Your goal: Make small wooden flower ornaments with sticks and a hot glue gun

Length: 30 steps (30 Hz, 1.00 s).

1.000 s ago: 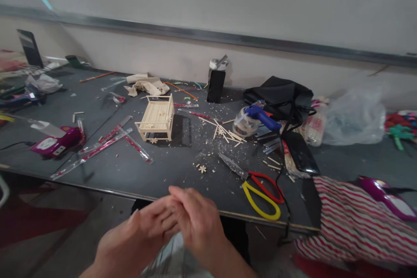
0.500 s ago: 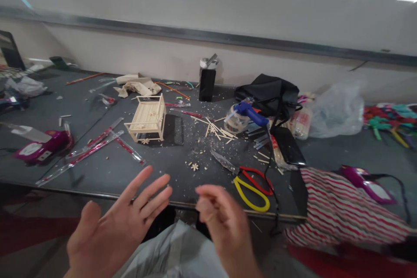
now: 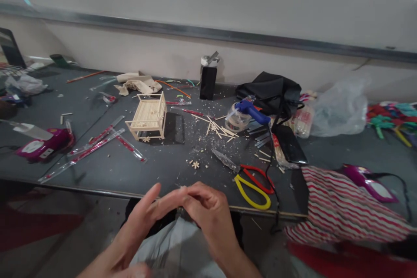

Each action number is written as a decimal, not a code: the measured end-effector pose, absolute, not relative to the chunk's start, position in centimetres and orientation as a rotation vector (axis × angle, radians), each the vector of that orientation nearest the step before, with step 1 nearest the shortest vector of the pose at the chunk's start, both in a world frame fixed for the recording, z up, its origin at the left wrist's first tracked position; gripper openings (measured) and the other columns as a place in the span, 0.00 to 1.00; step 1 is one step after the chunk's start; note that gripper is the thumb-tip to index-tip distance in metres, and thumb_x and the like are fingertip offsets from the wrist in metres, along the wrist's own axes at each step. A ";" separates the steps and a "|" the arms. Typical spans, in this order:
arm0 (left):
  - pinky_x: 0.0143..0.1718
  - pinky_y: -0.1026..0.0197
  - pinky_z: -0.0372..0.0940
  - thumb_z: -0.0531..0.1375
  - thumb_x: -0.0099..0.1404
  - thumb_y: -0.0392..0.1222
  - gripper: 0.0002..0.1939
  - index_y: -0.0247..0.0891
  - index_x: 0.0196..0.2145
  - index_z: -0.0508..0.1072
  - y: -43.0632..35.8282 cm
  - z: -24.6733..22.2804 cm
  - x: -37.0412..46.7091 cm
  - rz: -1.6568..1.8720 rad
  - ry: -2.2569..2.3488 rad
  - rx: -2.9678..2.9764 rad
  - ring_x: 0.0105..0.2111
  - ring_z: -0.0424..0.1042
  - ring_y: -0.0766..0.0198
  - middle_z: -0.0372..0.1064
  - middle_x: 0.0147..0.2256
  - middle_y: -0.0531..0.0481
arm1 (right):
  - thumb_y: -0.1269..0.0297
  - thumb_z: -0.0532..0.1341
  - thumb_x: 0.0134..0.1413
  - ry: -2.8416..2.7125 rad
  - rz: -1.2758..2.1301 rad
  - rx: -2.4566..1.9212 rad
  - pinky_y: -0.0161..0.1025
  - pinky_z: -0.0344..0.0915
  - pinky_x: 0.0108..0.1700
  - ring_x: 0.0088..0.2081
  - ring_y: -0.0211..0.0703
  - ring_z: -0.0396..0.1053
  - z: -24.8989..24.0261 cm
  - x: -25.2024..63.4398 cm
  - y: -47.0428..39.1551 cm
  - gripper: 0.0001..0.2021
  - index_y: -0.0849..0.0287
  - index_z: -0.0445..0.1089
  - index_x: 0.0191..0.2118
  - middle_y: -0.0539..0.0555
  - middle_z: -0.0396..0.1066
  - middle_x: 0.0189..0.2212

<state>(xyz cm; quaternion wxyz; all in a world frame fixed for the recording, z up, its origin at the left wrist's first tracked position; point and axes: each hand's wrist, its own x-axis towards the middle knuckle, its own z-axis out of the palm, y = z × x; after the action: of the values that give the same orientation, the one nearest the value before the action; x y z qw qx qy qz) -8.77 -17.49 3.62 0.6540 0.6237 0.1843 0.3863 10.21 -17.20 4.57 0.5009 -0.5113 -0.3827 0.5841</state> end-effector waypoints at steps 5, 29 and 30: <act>0.65 0.34 0.33 0.62 0.63 0.39 0.48 0.58 0.69 0.35 -16.5 3.4 -8.1 0.808 0.400 2.168 0.66 0.51 0.44 0.44 0.69 0.46 | 0.56 0.67 0.46 -0.616 1.560 -1.240 0.29 0.45 0.20 0.18 0.29 0.47 3.9 9.9 -17.6 0.10 0.58 0.76 0.30 0.43 0.54 0.17; 0.65 0.35 0.35 0.59 0.59 0.27 0.44 0.55 0.67 0.49 -16.3 3.2 -7.8 0.568 0.410 2.309 0.67 0.48 0.46 0.48 0.67 0.48 | 0.52 0.59 0.58 -1.232 0.924 -1.632 0.32 0.57 0.21 0.20 0.35 0.60 4.5 12.9 -17.8 0.16 0.58 0.72 0.28 0.46 0.63 0.17; 0.65 0.35 0.35 0.59 0.58 0.27 0.44 0.56 0.67 0.50 -16.3 3.3 -7.9 0.555 0.413 2.310 0.67 0.48 0.46 0.48 0.67 0.49 | 0.51 0.59 0.58 -1.177 0.909 -1.632 0.32 0.55 0.20 0.18 0.35 0.58 4.3 13.1 -17.7 0.16 0.58 0.72 0.28 0.45 0.61 0.16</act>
<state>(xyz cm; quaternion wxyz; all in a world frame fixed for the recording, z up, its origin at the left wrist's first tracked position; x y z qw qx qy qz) -7.88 -16.33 3.31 0.3572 0.8947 0.1600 0.2151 13.06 -17.69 4.28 0.4498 -0.6602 -0.4760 0.3677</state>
